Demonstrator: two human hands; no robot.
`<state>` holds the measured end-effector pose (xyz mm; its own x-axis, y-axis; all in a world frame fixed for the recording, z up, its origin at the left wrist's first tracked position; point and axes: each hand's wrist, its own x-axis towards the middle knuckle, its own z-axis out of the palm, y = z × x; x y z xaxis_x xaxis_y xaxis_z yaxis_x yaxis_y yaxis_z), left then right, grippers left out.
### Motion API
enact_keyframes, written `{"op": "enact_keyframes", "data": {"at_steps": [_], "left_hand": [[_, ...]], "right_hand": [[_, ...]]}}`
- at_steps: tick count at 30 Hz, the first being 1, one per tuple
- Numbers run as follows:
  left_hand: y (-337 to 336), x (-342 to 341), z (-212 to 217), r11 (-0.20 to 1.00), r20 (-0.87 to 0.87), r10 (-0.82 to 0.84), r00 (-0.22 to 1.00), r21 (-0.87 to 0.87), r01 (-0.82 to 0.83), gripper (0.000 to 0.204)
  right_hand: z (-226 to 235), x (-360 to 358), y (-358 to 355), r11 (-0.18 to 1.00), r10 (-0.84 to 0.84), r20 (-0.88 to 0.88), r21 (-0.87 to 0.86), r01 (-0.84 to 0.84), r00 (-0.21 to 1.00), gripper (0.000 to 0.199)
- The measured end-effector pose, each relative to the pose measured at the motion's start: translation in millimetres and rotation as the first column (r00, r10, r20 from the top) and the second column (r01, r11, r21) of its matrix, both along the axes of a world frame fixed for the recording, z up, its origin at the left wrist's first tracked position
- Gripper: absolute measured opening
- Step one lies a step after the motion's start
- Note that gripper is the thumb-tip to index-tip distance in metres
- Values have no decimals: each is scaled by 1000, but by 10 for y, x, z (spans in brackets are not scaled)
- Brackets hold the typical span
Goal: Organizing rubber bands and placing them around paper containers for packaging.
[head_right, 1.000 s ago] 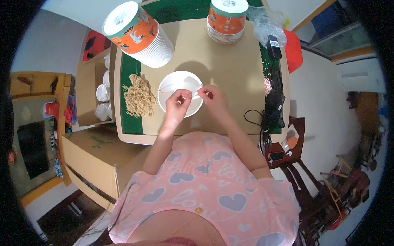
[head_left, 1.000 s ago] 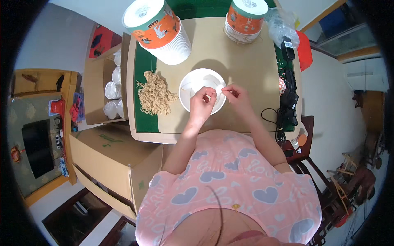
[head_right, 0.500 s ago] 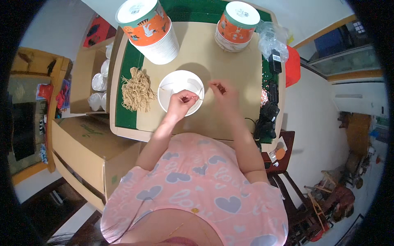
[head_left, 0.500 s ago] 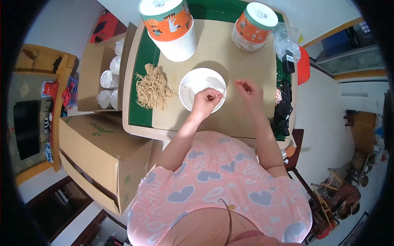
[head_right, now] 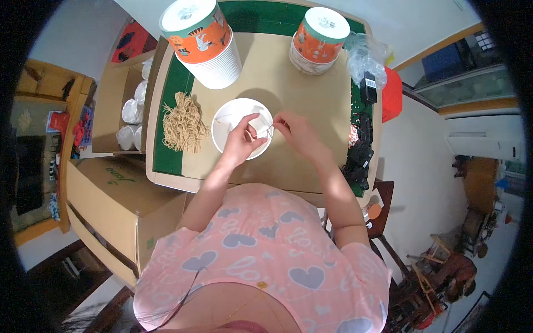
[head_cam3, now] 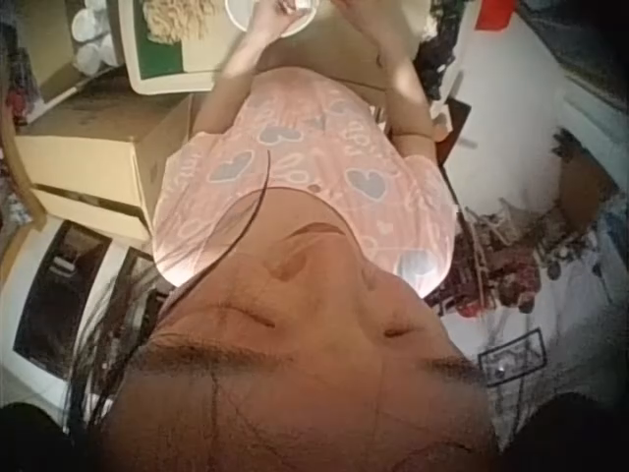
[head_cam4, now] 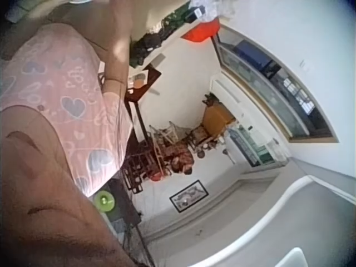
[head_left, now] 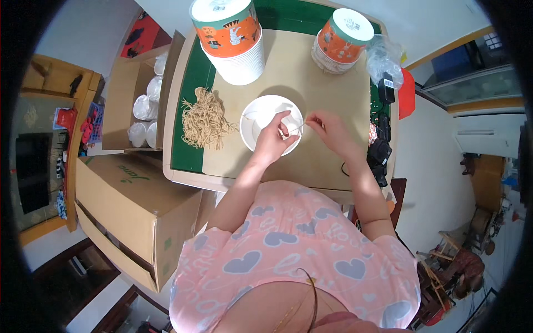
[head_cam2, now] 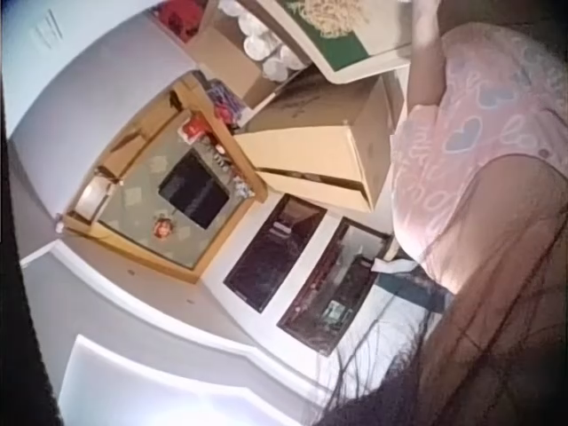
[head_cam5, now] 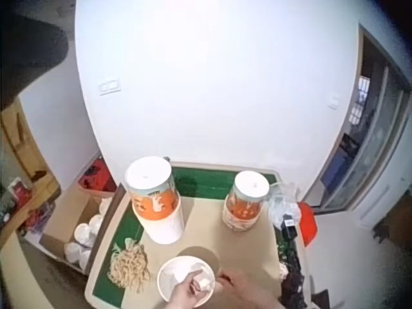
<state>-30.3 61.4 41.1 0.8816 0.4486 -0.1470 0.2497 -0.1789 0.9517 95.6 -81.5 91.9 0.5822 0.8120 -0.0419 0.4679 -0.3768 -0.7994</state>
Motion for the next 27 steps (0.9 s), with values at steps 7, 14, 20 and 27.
{"op": "enact_keyframes", "data": {"at_steps": [7, 14, 20, 27], "left_hand": [[6, 43, -79, 992, -77, -93, 993, 76, 99, 36], [49, 84, -263, 993, 13, 69, 998, -95, -67, 8], [44, 52, -213, 988, 32, 97, 995, -124, -93, 4], [30, 76, -219, 983, 30, 111, 993, -152, -105, 3]], "right_hand": [[24, 2, 151, 997, 68, 98, -53, -63, 993, 14], [-258, -43, 253, 992, -97, -162, 59, 108, 982, 13], [-293, -67, 228, 981, -21, -193, -194, -17, 981, 21], [-435, -128, 135, 970, -244, -107, -15, 244, 964, 11]]}}
